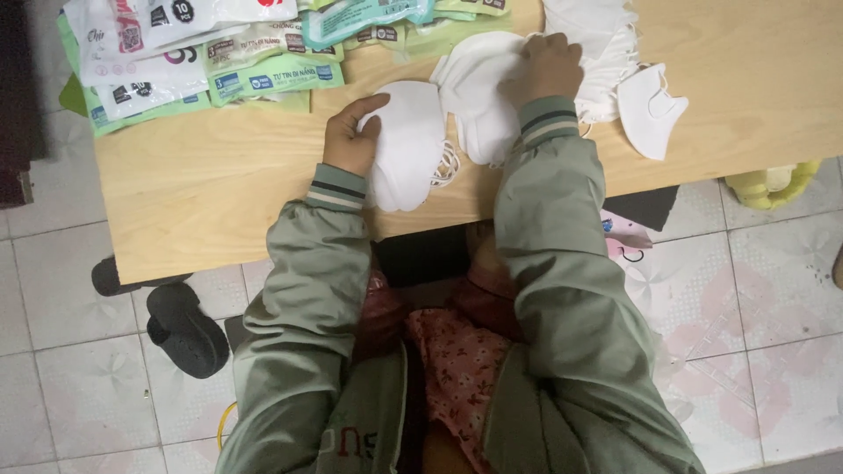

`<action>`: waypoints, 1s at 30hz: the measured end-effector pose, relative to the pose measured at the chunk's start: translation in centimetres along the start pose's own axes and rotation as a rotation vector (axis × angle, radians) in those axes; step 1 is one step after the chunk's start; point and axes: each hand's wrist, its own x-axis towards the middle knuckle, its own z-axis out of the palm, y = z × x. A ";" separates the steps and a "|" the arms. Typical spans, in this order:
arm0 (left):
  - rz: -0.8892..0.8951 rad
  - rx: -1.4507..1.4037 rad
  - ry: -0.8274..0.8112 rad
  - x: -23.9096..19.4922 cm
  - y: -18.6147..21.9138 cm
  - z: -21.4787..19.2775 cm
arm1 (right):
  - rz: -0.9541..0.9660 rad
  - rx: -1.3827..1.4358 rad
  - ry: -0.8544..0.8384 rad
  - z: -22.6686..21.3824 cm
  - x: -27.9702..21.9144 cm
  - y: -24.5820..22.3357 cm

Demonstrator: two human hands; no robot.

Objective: Organizing and stacking white face masks by unfolding them and placing them in a neat pile on a table.

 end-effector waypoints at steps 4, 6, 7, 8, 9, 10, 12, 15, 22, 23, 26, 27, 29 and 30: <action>-0.018 0.010 0.017 0.1 -0.6 0.0 | -0.189 0.071 0.175 -0.3 0.0 1.3; -0.042 0.002 0.037 0.0 0.2 0.0 | -0.277 0.327 0.147 -3.0 -2.2 0.5; -0.065 -0.006 0.055 0.0 0.5 0.1 | -0.362 0.584 0.118 -4.3 -3.2 0.2; -0.065 -0.007 0.057 0.0 1.0 0.2 | -0.364 0.583 0.117 -5.1 -3.7 -0.1; -0.100 0.001 0.079 0.1 1.5 0.2 | -0.467 0.705 0.070 -5.7 -4.3 -0.4; -0.136 0.009 0.101 0.1 2.0 0.3 | -0.570 0.828 0.021 -6.4 -4.8 -0.6; -0.218 -0.045 0.144 -0.1 3.8 0.6 | -0.588 0.868 -0.051 -8.1 -6.2 -2.0; -0.342 -0.119 0.171 -0.5 7.0 0.8 | -0.571 0.877 -0.174 -8.6 -7.1 -4.6; -0.193 -0.166 0.067 -0.1 2.2 1.3 | -0.448 0.886 -0.295 -2.2 -6.6 -8.1; -0.195 -0.165 0.067 0.1 1.4 1.2 | -0.447 0.887 -0.296 -2.1 -6.4 -8.0; -0.159 -0.155 0.096 0.3 -0.2 1.0 | -0.545 0.939 0.029 -1.0 -4.9 -6.4; -0.164 -0.151 0.092 0.4 -0.1 0.9 | -0.498 0.672 0.147 -0.2 -3.7 -4.8; -0.170 -0.147 0.086 0.4 -0.3 0.7 | -0.443 0.404 0.260 0.9 -2.0 -2.6; -0.163 -0.103 0.115 0.5 -0.5 0.7 | -0.281 0.225 0.158 1.1 -1.5 -2.0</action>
